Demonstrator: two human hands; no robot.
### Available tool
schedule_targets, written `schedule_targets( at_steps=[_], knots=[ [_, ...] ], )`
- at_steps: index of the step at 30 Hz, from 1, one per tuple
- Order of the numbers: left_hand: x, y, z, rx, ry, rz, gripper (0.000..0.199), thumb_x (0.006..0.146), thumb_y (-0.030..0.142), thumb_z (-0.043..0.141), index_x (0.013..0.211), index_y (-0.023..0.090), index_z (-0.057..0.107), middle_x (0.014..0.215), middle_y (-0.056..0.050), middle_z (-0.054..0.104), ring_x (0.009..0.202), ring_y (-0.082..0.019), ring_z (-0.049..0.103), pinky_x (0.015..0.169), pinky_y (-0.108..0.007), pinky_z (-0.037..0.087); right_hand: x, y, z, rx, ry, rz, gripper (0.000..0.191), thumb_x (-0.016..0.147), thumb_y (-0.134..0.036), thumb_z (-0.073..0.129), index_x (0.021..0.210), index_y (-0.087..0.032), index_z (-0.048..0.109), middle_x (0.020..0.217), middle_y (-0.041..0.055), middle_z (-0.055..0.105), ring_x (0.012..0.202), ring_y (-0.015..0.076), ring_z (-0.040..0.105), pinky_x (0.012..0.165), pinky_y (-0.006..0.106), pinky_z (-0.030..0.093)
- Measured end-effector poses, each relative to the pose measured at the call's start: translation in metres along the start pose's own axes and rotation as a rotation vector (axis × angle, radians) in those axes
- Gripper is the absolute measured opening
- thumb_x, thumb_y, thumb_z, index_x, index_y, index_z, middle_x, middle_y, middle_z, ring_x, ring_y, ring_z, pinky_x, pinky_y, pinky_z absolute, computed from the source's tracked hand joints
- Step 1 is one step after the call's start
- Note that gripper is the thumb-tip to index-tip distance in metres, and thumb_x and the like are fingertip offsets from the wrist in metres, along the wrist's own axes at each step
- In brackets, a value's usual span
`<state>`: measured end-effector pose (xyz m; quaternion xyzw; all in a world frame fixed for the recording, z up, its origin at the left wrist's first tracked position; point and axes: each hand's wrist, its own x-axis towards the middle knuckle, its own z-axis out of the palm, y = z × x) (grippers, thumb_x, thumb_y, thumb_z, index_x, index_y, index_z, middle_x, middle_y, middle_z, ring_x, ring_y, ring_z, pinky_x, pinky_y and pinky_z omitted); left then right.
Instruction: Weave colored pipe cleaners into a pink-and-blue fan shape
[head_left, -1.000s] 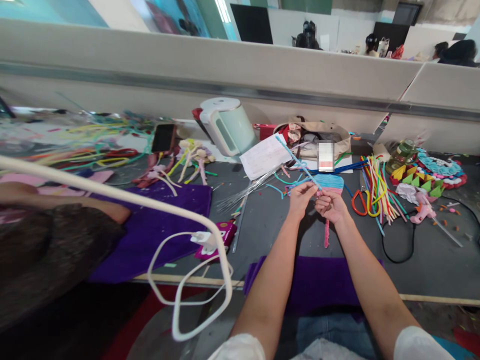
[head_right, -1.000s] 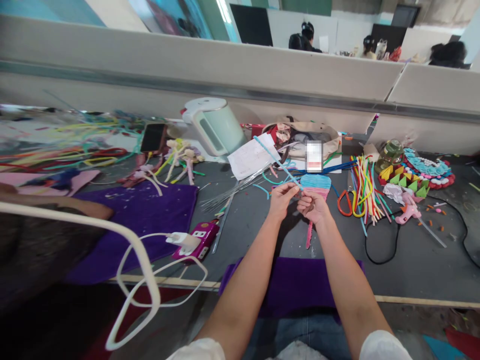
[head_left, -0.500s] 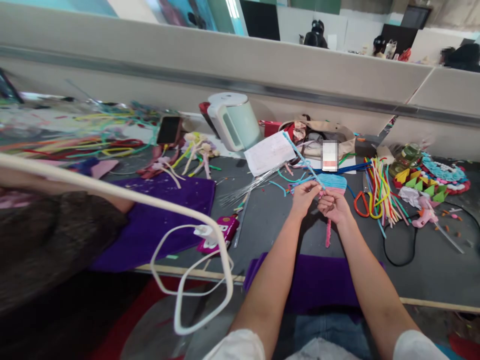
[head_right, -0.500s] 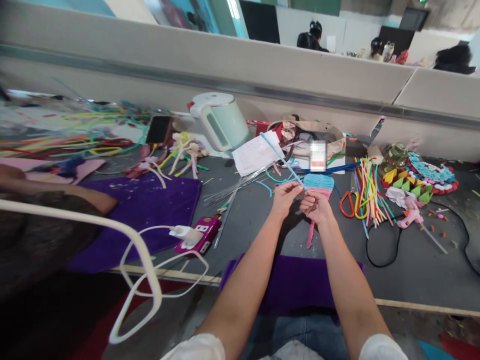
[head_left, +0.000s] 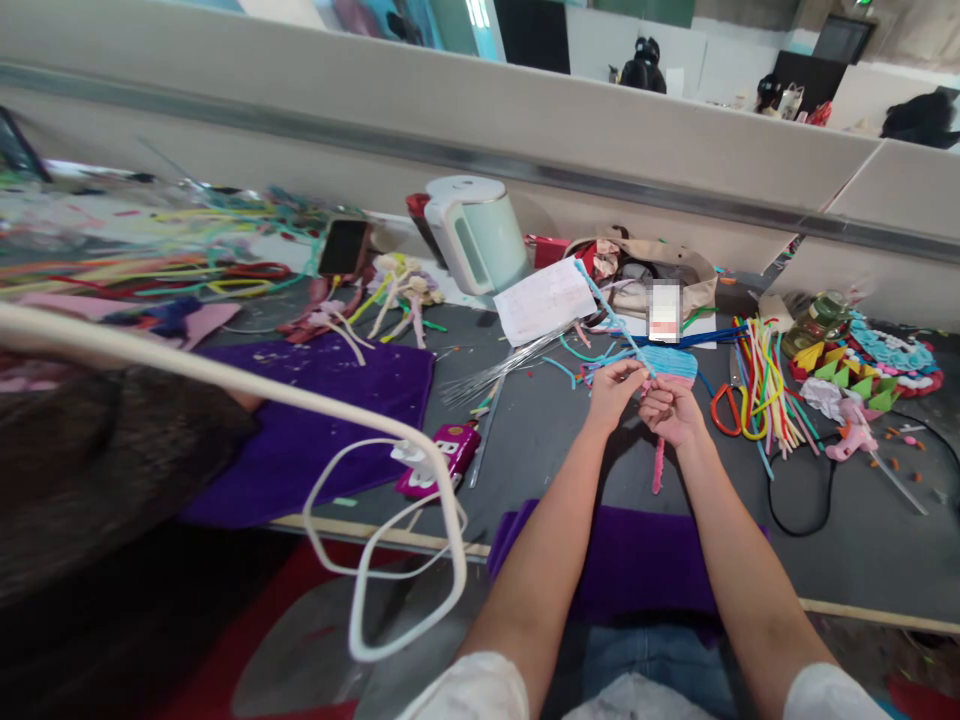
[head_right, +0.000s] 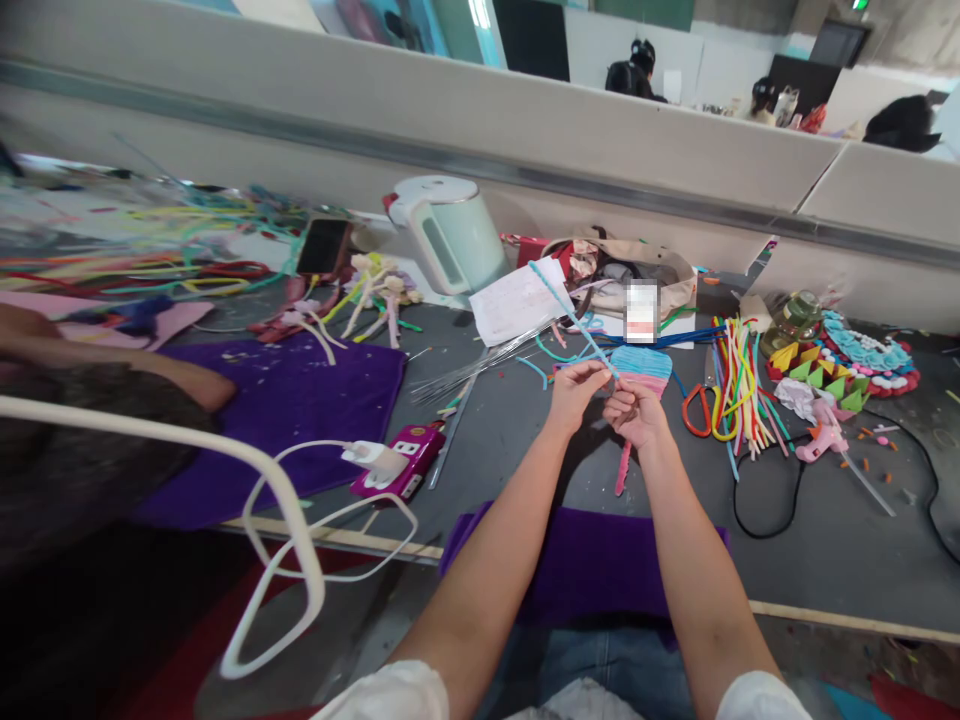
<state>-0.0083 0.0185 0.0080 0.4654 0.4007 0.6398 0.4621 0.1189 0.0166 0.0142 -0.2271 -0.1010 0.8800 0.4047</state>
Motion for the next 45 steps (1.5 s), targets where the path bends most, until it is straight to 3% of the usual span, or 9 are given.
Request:
schedule_targets(
  at_steps=[24, 27, 31, 34, 40, 43, 45],
  knots=[
    [0.0, 0.001, 0.0, -0.002, -0.025, 0.013, 0.018, 0.07, 0.032, 0.073, 0.065, 0.016, 0.066, 0.064, 0.0, 0.061, 0.06, -0.012, 0.052, 0.061, -0.026, 0.043, 0.002, 0.001, 0.001, -0.056, 0.01, -0.039, 0.026, 0.084, -0.009, 0.048, 0.062, -0.021, 0.037, 0.044, -0.0106, 0.026, 0.039, 0.0056, 0.024, 0.043, 0.017, 0.03],
    [-0.001, 0.0, 0.002, -0.056, -0.016, -0.025, 0.02, 0.07, 0.035, 0.073, 0.067, 0.016, 0.065, 0.066, 0.0, 0.062, 0.06, -0.011, 0.053, 0.061, -0.025, 0.044, 0.005, 0.005, 0.003, -0.21, 0.107, -0.219, 0.028, 0.081, -0.012, 0.054, 0.059, -0.02, 0.039, 0.042, -0.0105, 0.028, 0.039, 0.0051, 0.025, 0.042, 0.018, 0.028],
    [-0.001, -0.001, 0.005, -0.083, -0.008, -0.067, 0.029, 0.07, 0.043, 0.075, 0.07, 0.016, 0.065, 0.064, 0.0, 0.06, 0.056, -0.01, 0.053, 0.058, -0.024, 0.043, 0.004, 0.012, 0.003, -0.606, 0.334, -0.713, 0.018, 0.075, -0.018, 0.068, 0.064, -0.02, 0.054, 0.053, -0.0063, 0.051, 0.05, 0.0072, 0.042, 0.049, 0.019, 0.035],
    [0.0, -0.004, 0.004, -0.07, 0.02, -0.067, 0.036, 0.067, 0.046, 0.079, 0.063, 0.015, 0.06, 0.056, 0.002, 0.054, 0.052, -0.009, 0.048, 0.054, -0.023, 0.04, -0.002, 0.015, 0.002, -0.891, 0.407, -0.846, 0.009, 0.074, -0.026, 0.072, 0.072, -0.024, 0.063, 0.067, -0.0026, 0.061, 0.065, 0.012, 0.052, 0.059, 0.022, 0.042],
    [0.004, -0.008, 0.0, -0.125, 0.05, -0.122, 0.038, 0.063, 0.045, 0.081, 0.059, 0.015, 0.058, 0.054, 0.003, 0.054, 0.051, -0.008, 0.048, 0.055, -0.023, 0.04, -0.005, 0.013, 0.001, -1.154, 0.434, -0.907, 0.017, 0.073, -0.039, 0.07, 0.079, -0.023, 0.067, 0.074, 0.0014, 0.068, 0.073, 0.0171, 0.06, 0.069, 0.027, 0.046],
    [0.004, -0.009, -0.002, -0.128, 0.039, -0.103, 0.037, 0.062, 0.045, 0.082, 0.06, 0.015, 0.06, 0.055, 0.003, 0.055, 0.053, -0.009, 0.048, 0.056, -0.023, 0.04, 0.0, 0.008, 0.0, -0.997, 0.336, -0.833, 0.022, 0.07, -0.04, 0.071, 0.071, -0.019, 0.065, 0.063, -0.0007, 0.064, 0.061, 0.0135, 0.057, 0.063, 0.027, 0.046],
    [0.004, -0.009, -0.003, -0.104, 0.03, -0.062, 0.035, 0.063, 0.043, 0.082, 0.061, 0.015, 0.061, 0.058, 0.002, 0.057, 0.056, -0.009, 0.049, 0.058, -0.023, 0.041, 0.002, 0.005, -0.002, -0.782, 0.257, -0.654, 0.021, 0.066, -0.035, 0.074, 0.067, -0.018, 0.062, 0.056, -0.0024, 0.06, 0.052, 0.0102, 0.052, 0.055, 0.024, 0.044]
  ],
)
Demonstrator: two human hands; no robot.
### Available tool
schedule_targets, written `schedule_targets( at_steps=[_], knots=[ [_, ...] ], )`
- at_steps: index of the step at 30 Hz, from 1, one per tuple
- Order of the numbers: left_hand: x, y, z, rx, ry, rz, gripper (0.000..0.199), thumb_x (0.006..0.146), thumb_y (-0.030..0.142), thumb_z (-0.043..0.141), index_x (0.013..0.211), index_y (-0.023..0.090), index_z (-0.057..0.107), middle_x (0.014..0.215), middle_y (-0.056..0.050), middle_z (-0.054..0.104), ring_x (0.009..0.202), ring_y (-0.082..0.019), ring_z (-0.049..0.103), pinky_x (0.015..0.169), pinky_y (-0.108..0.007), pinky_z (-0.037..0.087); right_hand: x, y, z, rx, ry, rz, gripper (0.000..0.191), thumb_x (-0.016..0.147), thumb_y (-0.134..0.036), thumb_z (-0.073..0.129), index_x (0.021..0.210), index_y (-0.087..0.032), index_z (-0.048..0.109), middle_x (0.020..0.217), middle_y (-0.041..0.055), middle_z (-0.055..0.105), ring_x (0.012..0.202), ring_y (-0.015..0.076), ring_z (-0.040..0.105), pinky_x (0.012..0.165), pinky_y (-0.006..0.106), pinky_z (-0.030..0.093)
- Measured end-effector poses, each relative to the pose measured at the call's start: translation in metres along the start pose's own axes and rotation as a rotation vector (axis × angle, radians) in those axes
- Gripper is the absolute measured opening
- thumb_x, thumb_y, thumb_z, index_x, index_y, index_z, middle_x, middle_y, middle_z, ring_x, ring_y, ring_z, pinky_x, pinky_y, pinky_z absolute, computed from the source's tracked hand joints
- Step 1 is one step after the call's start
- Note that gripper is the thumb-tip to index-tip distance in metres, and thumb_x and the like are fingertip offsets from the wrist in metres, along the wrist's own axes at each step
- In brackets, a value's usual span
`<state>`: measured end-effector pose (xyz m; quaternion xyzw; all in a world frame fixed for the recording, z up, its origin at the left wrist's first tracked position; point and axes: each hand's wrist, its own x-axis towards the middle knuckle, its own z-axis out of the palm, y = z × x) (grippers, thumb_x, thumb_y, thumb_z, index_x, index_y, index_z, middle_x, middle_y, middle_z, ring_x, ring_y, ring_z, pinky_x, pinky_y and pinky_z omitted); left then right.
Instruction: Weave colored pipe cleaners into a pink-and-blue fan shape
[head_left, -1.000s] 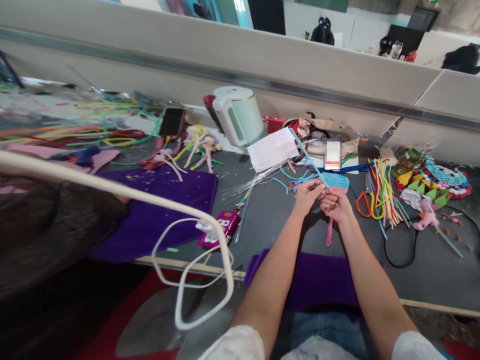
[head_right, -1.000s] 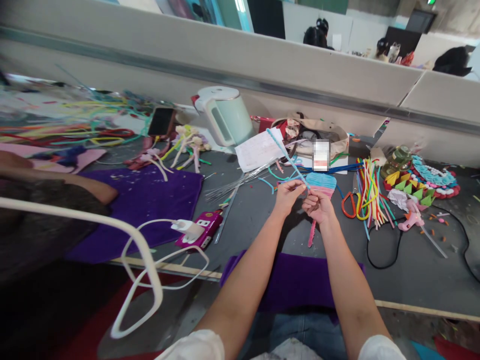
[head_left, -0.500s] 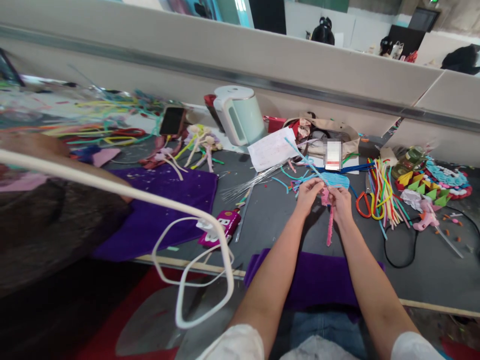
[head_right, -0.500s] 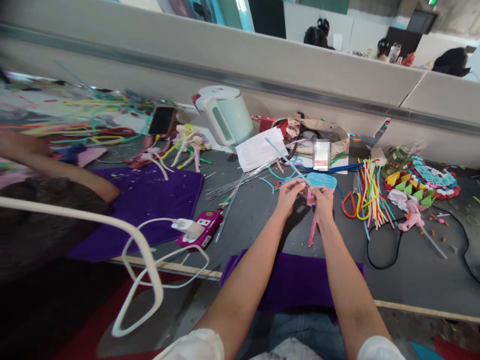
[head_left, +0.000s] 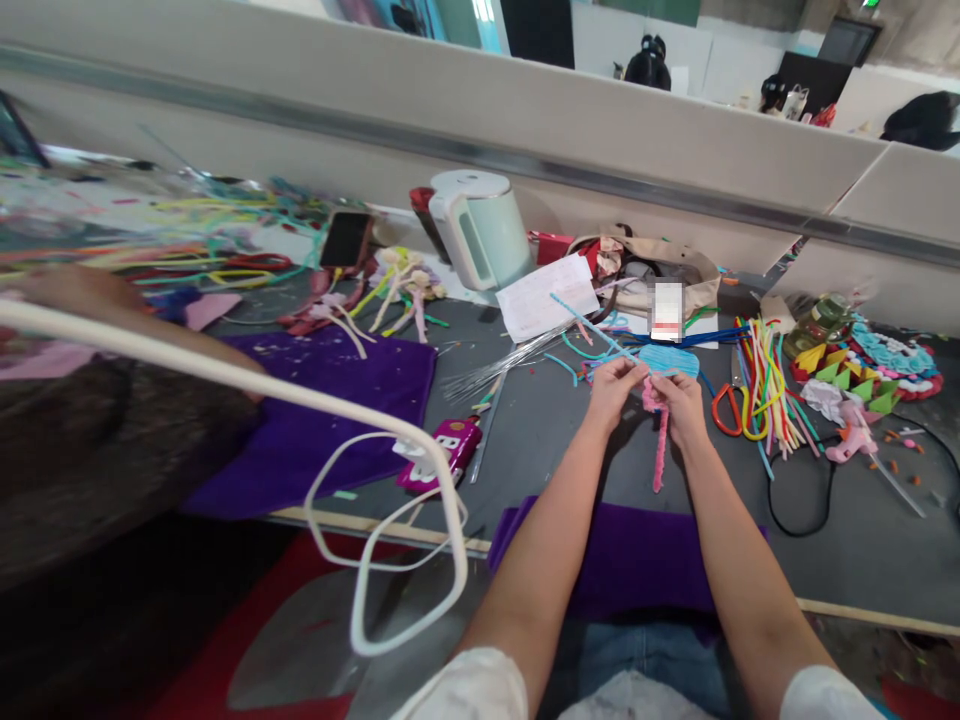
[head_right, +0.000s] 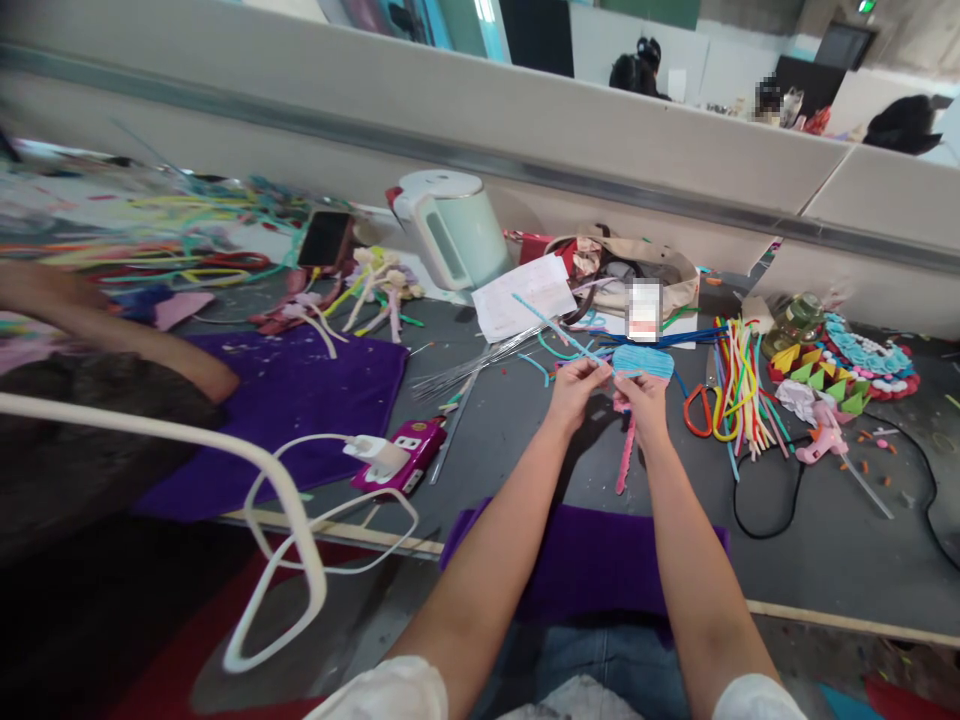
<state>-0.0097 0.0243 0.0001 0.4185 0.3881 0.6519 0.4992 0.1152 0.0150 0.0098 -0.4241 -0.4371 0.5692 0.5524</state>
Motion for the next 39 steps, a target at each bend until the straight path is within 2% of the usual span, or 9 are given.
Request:
schedule_targets(
  at_steps=[3, 6, 12, 15, 18, 23, 32, 35, 39],
  knots=[
    [-0.001, 0.001, -0.001, 0.047, -0.029, 0.056, 0.031, 0.065, 0.041, 0.081, 0.064, 0.015, 0.065, 0.063, 0.0, 0.06, 0.061, -0.011, 0.052, 0.062, -0.024, 0.042, 0.004, 0.001, -0.001, 0.279, -0.161, 0.293, 0.019, 0.065, -0.028, 0.074, 0.062, -0.017, 0.059, 0.048, -0.0046, 0.051, 0.045, 0.0076, 0.044, 0.047, 0.023, 0.041],
    [-0.002, 0.002, 0.0, 0.081, -0.032, 0.08, 0.03, 0.066, 0.041, 0.081, 0.066, 0.015, 0.066, 0.066, 0.0, 0.061, 0.063, -0.012, 0.053, 0.062, -0.025, 0.041, 0.004, 0.002, 0.003, 0.38, -0.195, 0.349, 0.019, 0.068, -0.027, 0.069, 0.059, -0.019, 0.054, 0.045, -0.0061, 0.043, 0.043, 0.0072, 0.038, 0.045, 0.023, 0.039],
    [-0.003, 0.005, 0.005, 0.026, -0.018, -0.003, 0.037, 0.07, 0.049, 0.076, 0.066, 0.014, 0.064, 0.063, 0.0, 0.06, 0.055, -0.009, 0.05, 0.056, -0.024, 0.041, -0.006, 0.001, 0.004, -0.34, 0.153, -0.409, 0.017, 0.081, -0.032, 0.062, 0.07, -0.02, 0.059, 0.065, -0.0004, 0.06, 0.064, 0.0135, 0.054, 0.065, 0.028, 0.045],
    [-0.003, 0.004, 0.005, -0.025, -0.005, -0.081, 0.041, 0.065, 0.052, 0.078, 0.064, 0.014, 0.062, 0.062, 0.0, 0.059, 0.054, -0.009, 0.049, 0.054, -0.023, 0.042, -0.007, -0.001, -0.007, -0.863, 0.126, -0.792, 0.014, 0.087, -0.026, 0.055, 0.078, -0.021, 0.064, 0.073, 0.0039, 0.063, 0.074, 0.0179, 0.055, 0.073, 0.032, 0.044],
    [-0.001, 0.004, 0.002, -0.046, 0.005, -0.12, 0.043, 0.062, 0.05, 0.081, 0.057, 0.014, 0.057, 0.057, 0.002, 0.055, 0.052, -0.008, 0.048, 0.053, -0.023, 0.042, -0.005, 0.001, -0.014, -1.1, 0.042, -0.964, 0.015, 0.087, -0.018, 0.052, 0.083, -0.021, 0.066, 0.074, 0.0058, 0.065, 0.075, 0.0199, 0.055, 0.073, 0.034, 0.042],
    [0.0, 0.003, -0.002, -0.031, 0.016, -0.11, 0.039, 0.063, 0.045, 0.082, 0.057, 0.014, 0.058, 0.056, 0.001, 0.057, 0.052, -0.009, 0.05, 0.055, -0.024, 0.042, -0.004, 0.007, -0.008, -0.863, 0.072, -0.781, 0.015, 0.088, -0.028, 0.056, 0.083, -0.021, 0.068, 0.079, 0.0062, 0.069, 0.078, 0.0199, 0.06, 0.075, 0.034, 0.046],
    [0.001, 0.002, -0.003, 0.114, 0.091, 0.123, 0.031, 0.068, 0.041, 0.079, 0.058, 0.016, 0.064, 0.058, 0.0, 0.059, 0.058, -0.012, 0.051, 0.06, -0.026, 0.041, 0.001, 0.005, 0.009, 0.238, -0.074, 0.196, 0.023, 0.063, -0.033, 0.076, 0.061, -0.019, 0.058, 0.05, -0.0037, 0.054, 0.046, 0.009, 0.047, 0.05, 0.024, 0.042],
    [0.0, 0.004, -0.001, 0.119, 0.074, 0.129, 0.033, 0.068, 0.043, 0.079, 0.058, 0.016, 0.063, 0.058, 0.0, 0.058, 0.058, -0.012, 0.051, 0.06, -0.026, 0.04, 0.001, 0.005, 0.009, 0.212, -0.022, 0.115, 0.022, 0.063, -0.032, 0.075, 0.063, -0.02, 0.057, 0.051, -0.0039, 0.054, 0.048, 0.0097, 0.048, 0.051, 0.024, 0.042],
    [-0.001, 0.008, 0.003, 0.049, 0.036, 0.071, 0.039, 0.069, 0.049, 0.077, 0.058, 0.015, 0.06, 0.056, 0.001, 0.057, 0.055, -0.01, 0.049, 0.058, -0.024, 0.04, -0.006, 0.004, 0.005, -0.326, 0.121, -0.415, 0.016, 0.079, -0.035, 0.065, 0.073, -0.021, 0.063, 0.069, 0.001, 0.063, 0.067, 0.0149, 0.057, 0.068, 0.03, 0.048]
  ],
)
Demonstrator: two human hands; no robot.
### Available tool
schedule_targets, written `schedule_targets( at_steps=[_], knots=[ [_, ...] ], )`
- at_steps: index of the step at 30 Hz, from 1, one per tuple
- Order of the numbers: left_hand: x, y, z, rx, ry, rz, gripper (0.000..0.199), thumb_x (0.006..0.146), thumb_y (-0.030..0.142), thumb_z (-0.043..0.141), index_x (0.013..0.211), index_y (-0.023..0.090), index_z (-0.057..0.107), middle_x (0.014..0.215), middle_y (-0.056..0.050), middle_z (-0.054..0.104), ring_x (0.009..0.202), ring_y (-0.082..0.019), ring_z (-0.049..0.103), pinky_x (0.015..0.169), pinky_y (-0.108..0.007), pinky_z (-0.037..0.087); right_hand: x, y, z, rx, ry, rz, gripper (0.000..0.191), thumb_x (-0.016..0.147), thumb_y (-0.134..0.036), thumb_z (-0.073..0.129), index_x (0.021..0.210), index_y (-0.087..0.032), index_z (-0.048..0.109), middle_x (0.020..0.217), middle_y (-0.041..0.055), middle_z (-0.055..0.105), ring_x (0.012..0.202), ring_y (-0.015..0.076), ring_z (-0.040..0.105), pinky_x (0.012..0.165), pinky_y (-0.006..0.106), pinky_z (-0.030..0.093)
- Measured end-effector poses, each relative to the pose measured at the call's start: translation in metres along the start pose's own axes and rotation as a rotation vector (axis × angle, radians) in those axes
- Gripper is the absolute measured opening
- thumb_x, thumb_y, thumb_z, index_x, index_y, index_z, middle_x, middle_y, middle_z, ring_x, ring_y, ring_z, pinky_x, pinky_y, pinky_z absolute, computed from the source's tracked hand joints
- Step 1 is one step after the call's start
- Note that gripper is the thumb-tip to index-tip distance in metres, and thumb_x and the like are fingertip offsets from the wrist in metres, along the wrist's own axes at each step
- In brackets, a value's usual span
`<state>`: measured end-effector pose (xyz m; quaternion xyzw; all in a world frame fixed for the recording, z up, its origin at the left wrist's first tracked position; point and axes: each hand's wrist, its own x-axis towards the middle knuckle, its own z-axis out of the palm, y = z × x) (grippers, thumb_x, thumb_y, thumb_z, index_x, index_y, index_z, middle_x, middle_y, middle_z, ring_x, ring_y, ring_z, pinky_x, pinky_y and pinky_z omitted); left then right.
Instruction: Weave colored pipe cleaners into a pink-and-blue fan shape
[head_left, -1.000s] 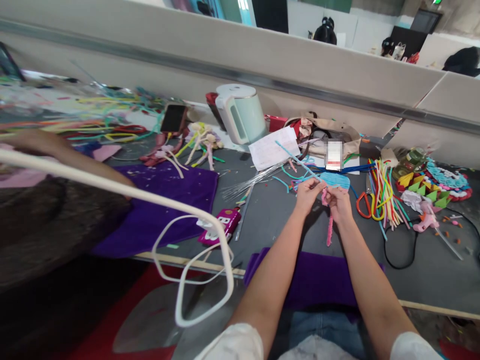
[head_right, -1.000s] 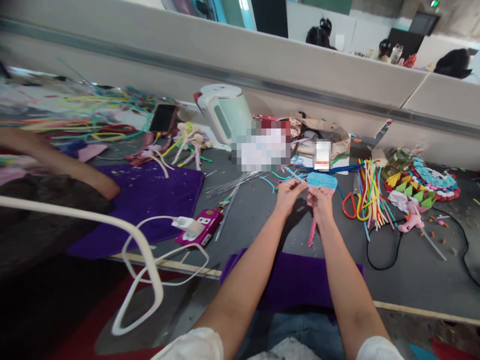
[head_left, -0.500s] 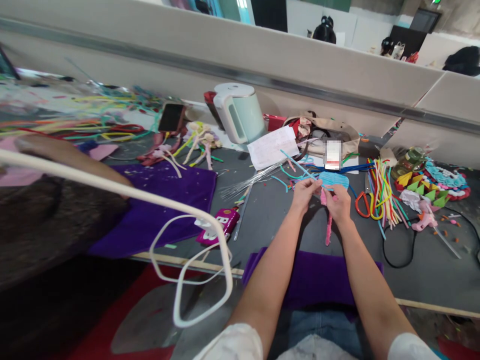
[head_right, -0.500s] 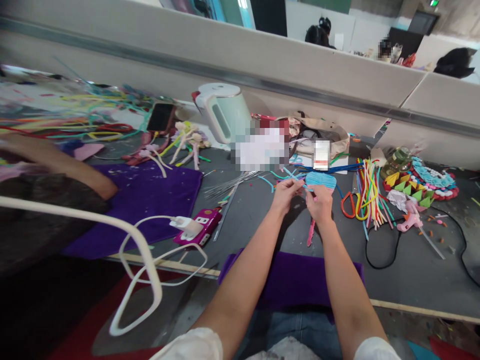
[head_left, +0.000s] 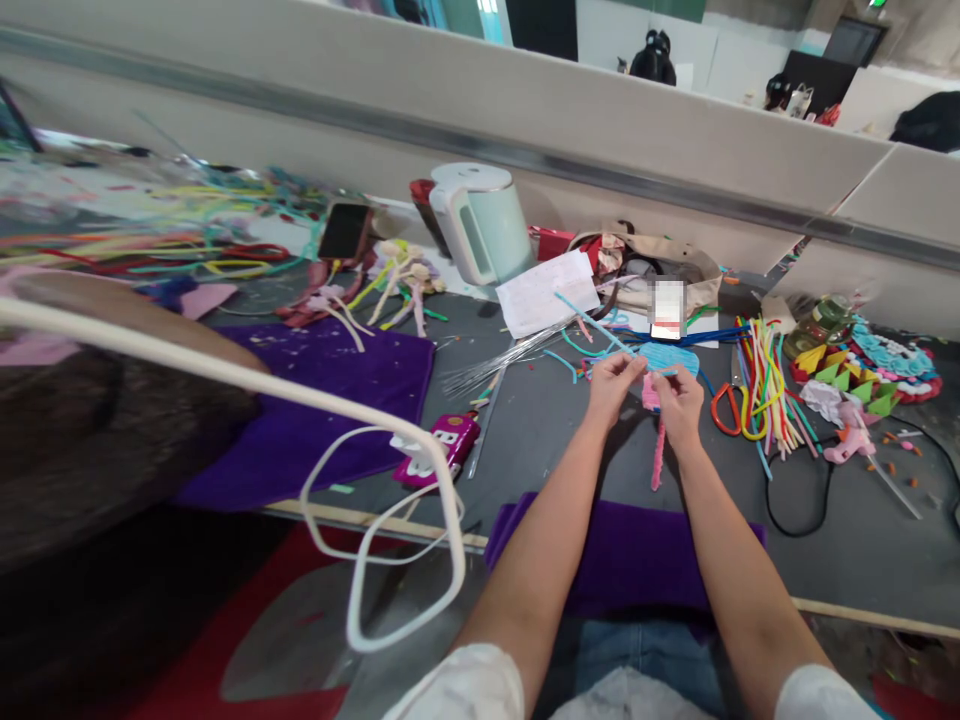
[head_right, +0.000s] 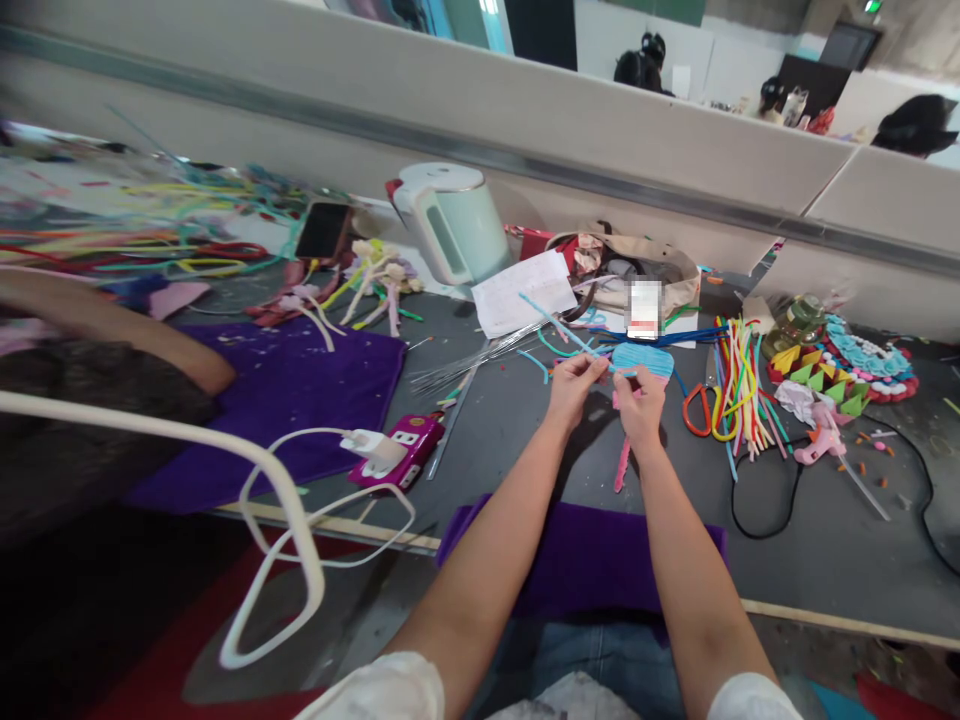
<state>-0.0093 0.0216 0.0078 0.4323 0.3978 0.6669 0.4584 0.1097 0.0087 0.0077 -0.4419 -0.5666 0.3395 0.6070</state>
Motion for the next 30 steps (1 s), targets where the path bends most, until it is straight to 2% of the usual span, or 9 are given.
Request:
schedule_targets(
  at_steps=[3, 6, 9, 15, 17, 20, 23, 26, 30],
  knots=[
    [-0.001, 0.001, 0.001, -0.064, -0.031, -0.051, 0.039, 0.067, 0.048, 0.079, 0.059, 0.015, 0.059, 0.056, 0.002, 0.055, 0.054, -0.009, 0.047, 0.057, -0.023, 0.039, -0.002, 0.0, -0.006, -0.37, -0.046, -0.308, 0.016, 0.086, -0.033, 0.058, 0.077, -0.022, 0.065, 0.077, 0.0053, 0.067, 0.077, 0.0188, 0.058, 0.078, 0.034, 0.047],
    [0.0, 0.0, -0.001, -0.076, -0.011, -0.08, 0.039, 0.063, 0.045, 0.082, 0.057, 0.015, 0.058, 0.055, 0.003, 0.054, 0.054, -0.009, 0.047, 0.058, -0.023, 0.039, -0.002, 0.002, -0.007, -0.423, -0.087, -0.347, 0.016, 0.086, -0.032, 0.057, 0.078, -0.022, 0.066, 0.079, 0.0066, 0.068, 0.079, 0.0197, 0.059, 0.08, 0.036, 0.048],
    [0.001, 0.0, -0.003, -0.038, 0.032, -0.057, 0.037, 0.062, 0.044, 0.082, 0.056, 0.015, 0.059, 0.056, 0.002, 0.055, 0.056, -0.01, 0.049, 0.06, -0.024, 0.041, -0.002, 0.001, -0.003, -0.205, -0.067, -0.126, 0.018, 0.083, -0.038, 0.061, 0.079, -0.021, 0.065, 0.076, 0.0043, 0.068, 0.074, 0.0179, 0.061, 0.073, 0.033, 0.049],
    [0.001, 0.001, -0.005, 0.009, 0.021, 0.044, 0.029, 0.065, 0.04, 0.08, 0.059, 0.015, 0.065, 0.064, -0.001, 0.06, 0.064, -0.013, 0.052, 0.064, -0.026, 0.042, 0.005, 0.0, 0.004, 0.494, -0.246, 0.598, 0.024, 0.064, -0.038, 0.073, 0.064, -0.019, 0.058, 0.051, -0.0039, 0.051, 0.048, 0.0096, 0.045, 0.052, 0.025, 0.042],
    [0.001, 0.001, -0.005, -0.001, -0.02, 0.057, 0.029, 0.065, 0.039, 0.08, 0.06, 0.015, 0.066, 0.068, -0.001, 0.062, 0.066, -0.013, 0.053, 0.066, -0.026, 0.042, 0.006, 0.0, 0.005, 0.582, -0.298, 0.686, 0.024, 0.063, -0.037, 0.072, 0.062, -0.019, 0.055, 0.048, -0.0053, 0.046, 0.047, 0.0089, 0.042, 0.051, 0.025, 0.041],
    [0.0, 0.002, -0.004, -0.002, -0.003, 0.037, 0.032, 0.065, 0.042, 0.08, 0.059, 0.015, 0.064, 0.065, -0.001, 0.061, 0.064, -0.012, 0.052, 0.064, -0.025, 0.042, 0.003, -0.003, 0.006, 0.478, -0.195, 0.513, 0.024, 0.068, -0.037, 0.07, 0.063, -0.021, 0.052, 0.053, -0.0044, 0.049, 0.049, 0.01, 0.044, 0.053, 0.026, 0.041],
    [0.0, 0.004, -0.002, -0.004, 0.016, 0.0, 0.039, 0.068, 0.047, 0.078, 0.056, 0.015, 0.059, 0.056, 0.001, 0.055, 0.057, -0.01, 0.048, 0.059, -0.024, 0.039, -0.001, -0.005, 0.002, 0.087, -0.068, 0.091, 0.02, 0.079, -0.037, 0.063, 0.07, -0.021, 0.057, 0.064, -0.0003, 0.058, 0.061, 0.0137, 0.052, 0.064, 0.029, 0.045],
    [-0.001, 0.004, 0.0, -0.028, -0.002, -0.041, 0.042, 0.067, 0.049, 0.078, 0.055, 0.015, 0.056, 0.053, 0.002, 0.052, 0.053, -0.009, 0.045, 0.056, -0.023, 0.037, -0.002, -0.004, -0.005, -0.363, -0.071, -0.296, 0.018, 0.087, -0.032, 0.056, 0.075, -0.021, 0.062, 0.072, 0.0045, 0.063, 0.074, 0.0185, 0.056, 0.075, 0.034, 0.045],
    [0.0, 0.003, -0.001, -0.027, 0.008, -0.085, 0.041, 0.063, 0.046, 0.081, 0.055, 0.015, 0.056, 0.053, 0.003, 0.054, 0.052, -0.008, 0.046, 0.055, -0.023, 0.038, -0.001, 0.0, -0.009, -0.499, -0.092, -0.374, 0.017, 0.089, -0.03, 0.053, 0.079, -0.021, 0.065, 0.075, 0.006, 0.065, 0.077, 0.0199, 0.058, 0.077, 0.035, 0.046]
  ],
)
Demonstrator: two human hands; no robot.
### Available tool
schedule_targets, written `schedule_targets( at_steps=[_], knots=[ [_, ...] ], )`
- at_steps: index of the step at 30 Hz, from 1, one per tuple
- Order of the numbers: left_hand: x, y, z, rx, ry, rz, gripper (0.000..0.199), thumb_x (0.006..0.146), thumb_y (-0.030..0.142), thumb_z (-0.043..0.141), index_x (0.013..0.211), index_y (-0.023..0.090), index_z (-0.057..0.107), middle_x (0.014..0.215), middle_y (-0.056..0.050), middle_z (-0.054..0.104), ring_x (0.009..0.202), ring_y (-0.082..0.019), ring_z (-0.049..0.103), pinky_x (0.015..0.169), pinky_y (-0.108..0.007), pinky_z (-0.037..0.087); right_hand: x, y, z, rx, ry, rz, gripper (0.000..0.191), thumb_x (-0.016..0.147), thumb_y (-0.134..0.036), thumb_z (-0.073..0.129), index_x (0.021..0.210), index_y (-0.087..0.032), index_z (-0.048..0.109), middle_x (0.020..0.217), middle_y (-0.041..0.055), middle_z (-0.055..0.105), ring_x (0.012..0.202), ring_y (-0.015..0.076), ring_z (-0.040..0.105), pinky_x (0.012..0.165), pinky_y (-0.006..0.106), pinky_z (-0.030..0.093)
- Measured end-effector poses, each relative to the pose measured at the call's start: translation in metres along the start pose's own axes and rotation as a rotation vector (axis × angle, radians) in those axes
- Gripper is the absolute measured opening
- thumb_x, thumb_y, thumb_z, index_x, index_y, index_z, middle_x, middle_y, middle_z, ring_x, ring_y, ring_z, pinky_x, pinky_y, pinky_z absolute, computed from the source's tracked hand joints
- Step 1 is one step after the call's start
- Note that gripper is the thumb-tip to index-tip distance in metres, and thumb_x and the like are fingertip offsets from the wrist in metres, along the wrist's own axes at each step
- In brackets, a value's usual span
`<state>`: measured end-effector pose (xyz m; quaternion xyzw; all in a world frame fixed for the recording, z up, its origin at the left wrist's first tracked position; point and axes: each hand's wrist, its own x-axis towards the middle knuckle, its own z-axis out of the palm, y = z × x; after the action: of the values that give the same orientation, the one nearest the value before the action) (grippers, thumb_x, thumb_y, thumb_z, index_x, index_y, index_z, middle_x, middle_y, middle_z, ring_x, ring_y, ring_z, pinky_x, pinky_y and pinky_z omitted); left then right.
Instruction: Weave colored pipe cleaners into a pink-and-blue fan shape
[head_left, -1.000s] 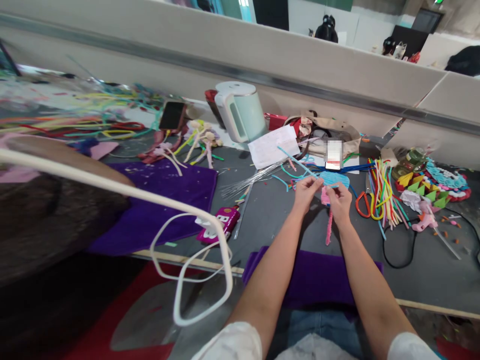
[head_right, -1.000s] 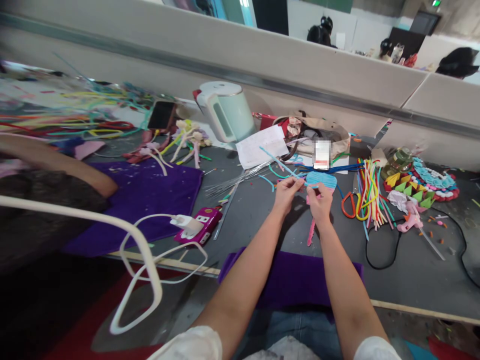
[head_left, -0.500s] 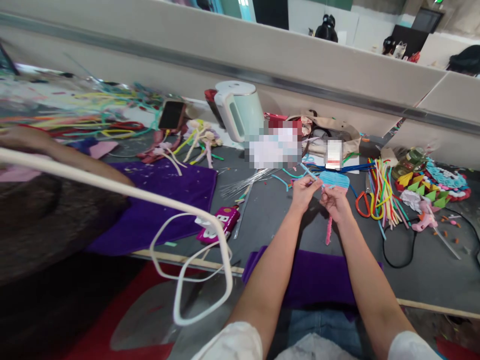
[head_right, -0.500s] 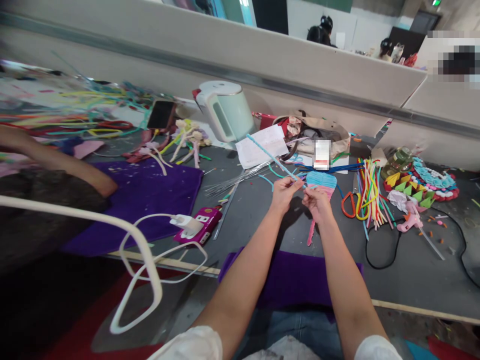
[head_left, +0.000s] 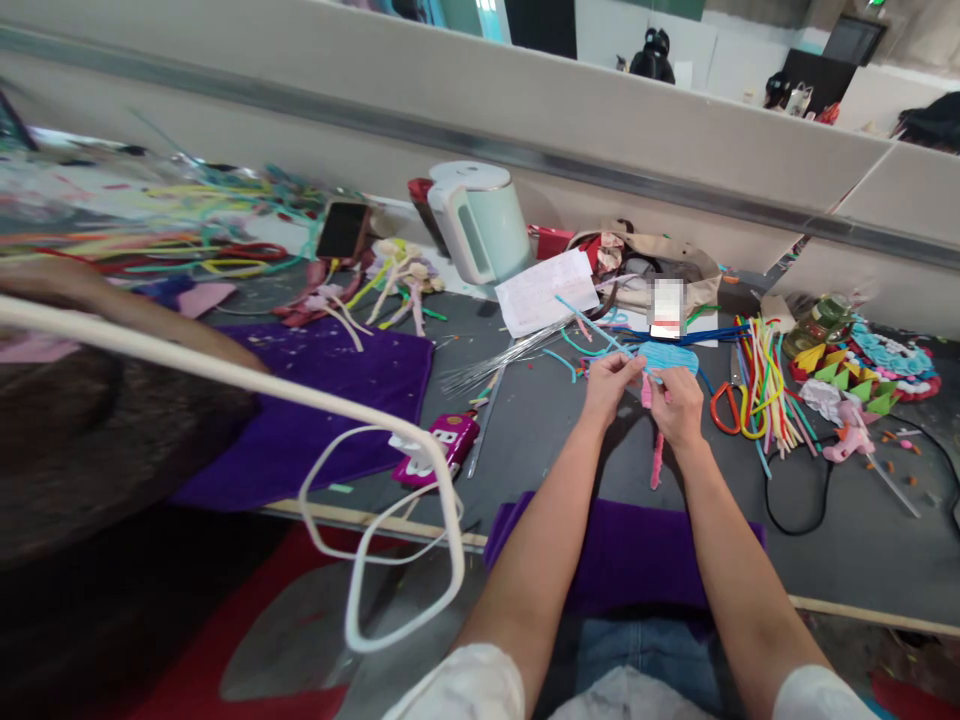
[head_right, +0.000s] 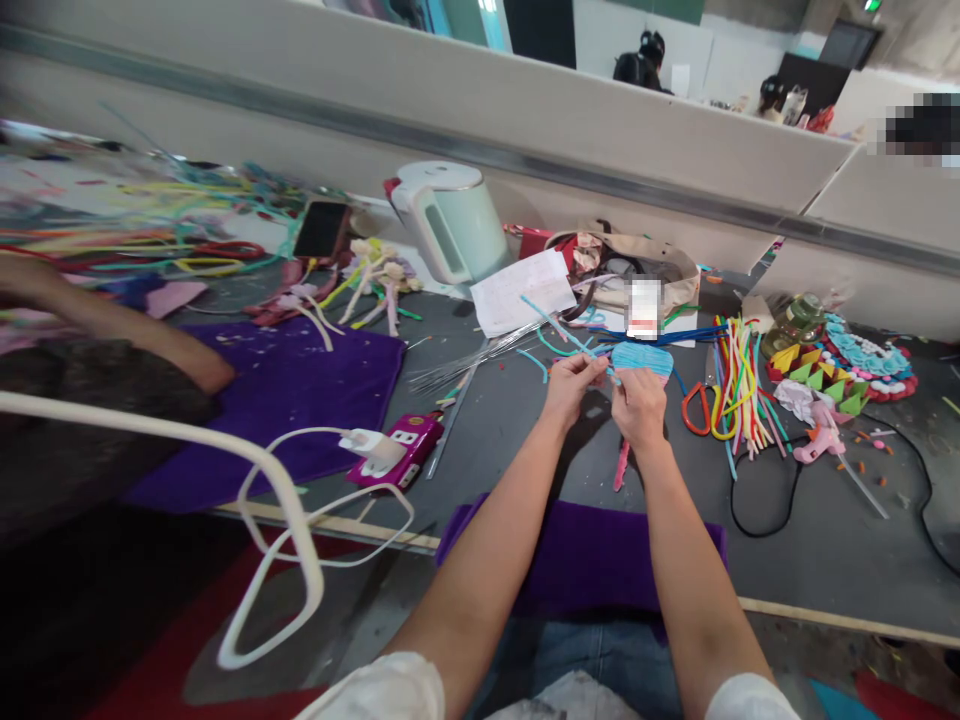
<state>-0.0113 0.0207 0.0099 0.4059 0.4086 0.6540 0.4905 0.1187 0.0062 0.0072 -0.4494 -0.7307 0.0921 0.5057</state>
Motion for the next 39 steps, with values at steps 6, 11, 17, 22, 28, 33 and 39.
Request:
schedule_targets(
  at_steps=[6, 11, 17, 22, 28, 33, 39],
  knots=[
    [0.003, -0.004, -0.002, -0.003, 0.05, 0.0, 0.035, 0.063, 0.043, 0.081, 0.057, 0.015, 0.06, 0.056, 0.002, 0.056, 0.055, -0.01, 0.048, 0.057, -0.024, 0.04, 0.004, -0.002, 0.01, 0.665, -0.041, 0.534, 0.02, 0.076, -0.039, 0.067, 0.074, -0.019, 0.064, 0.061, -0.0009, 0.063, 0.058, 0.013, 0.057, 0.06, 0.026, 0.047],
    [0.003, -0.007, -0.002, 0.055, 0.051, 0.033, 0.033, 0.064, 0.042, 0.08, 0.058, 0.015, 0.062, 0.057, 0.001, 0.058, 0.057, -0.011, 0.049, 0.058, -0.024, 0.04, 0.007, 0.0, 0.015, 1.021, -0.082, 0.913, 0.022, 0.063, -0.033, 0.074, 0.062, -0.018, 0.058, 0.051, -0.0022, 0.057, 0.045, 0.0089, 0.048, 0.049, 0.023, 0.042],
    [0.0, -0.001, 0.002, 0.024, -0.009, -0.05, 0.033, 0.066, 0.044, 0.077, 0.058, 0.016, 0.062, 0.059, 0.0, 0.058, 0.056, -0.011, 0.05, 0.055, -0.023, 0.042, 0.004, -0.004, 0.007, 0.526, 0.059, 0.504, 0.025, 0.078, -0.038, 0.064, 0.064, -0.019, 0.055, 0.058, -0.0023, 0.059, 0.057, 0.0112, 0.052, 0.06, 0.025, 0.043],
    [-0.001, 0.002, 0.001, -0.017, -0.03, -0.102, 0.028, 0.064, 0.041, 0.077, 0.064, 0.015, 0.066, 0.062, -0.001, 0.06, 0.058, -0.011, 0.052, 0.053, -0.023, 0.044, 0.001, -0.002, 0.002, 0.109, 0.114, 0.239, 0.028, 0.087, -0.041, 0.055, 0.067, -0.021, 0.054, 0.065, 0.0, 0.058, 0.064, 0.0143, 0.052, 0.066, 0.027, 0.042],
    [0.0, -0.001, 0.0, -0.05, -0.033, -0.139, 0.029, 0.061, 0.04, 0.08, 0.067, 0.015, 0.069, 0.065, -0.002, 0.063, 0.062, -0.012, 0.056, 0.055, -0.023, 0.046, -0.001, 0.005, 0.004, 0.005, 0.112, 0.054, 0.024, 0.091, -0.036, 0.051, 0.074, -0.021, 0.06, 0.07, 0.0027, 0.059, 0.071, 0.0169, 0.054, 0.07, 0.029, 0.044],
    [0.0, 0.001, -0.001, -0.101, -0.027, -0.167, 0.03, 0.058, 0.04, 0.082, 0.068, 0.015, 0.068, 0.065, -0.002, 0.063, 0.061, -0.012, 0.057, 0.055, -0.023, 0.046, -0.002, 0.005, 0.004, -0.021, 0.081, -0.035, 0.023, 0.093, -0.032, 0.049, 0.078, -0.021, 0.063, 0.072, 0.0041, 0.061, 0.073, 0.0176, 0.055, 0.073, 0.031, 0.045],
    [-0.001, 0.005, -0.001, -0.156, -0.033, -0.186, 0.027, 0.06, 0.035, 0.081, 0.064, 0.015, 0.063, 0.062, 0.001, 0.059, 0.057, -0.01, 0.054, 0.057, -0.024, 0.046, -0.002, 0.006, 0.005, -0.023, 0.08, -0.063, 0.021, 0.093, -0.029, 0.049, 0.082, -0.021, 0.065, 0.076, 0.0049, 0.064, 0.076, 0.0183, 0.057, 0.075, 0.031, 0.047]
  ],
)
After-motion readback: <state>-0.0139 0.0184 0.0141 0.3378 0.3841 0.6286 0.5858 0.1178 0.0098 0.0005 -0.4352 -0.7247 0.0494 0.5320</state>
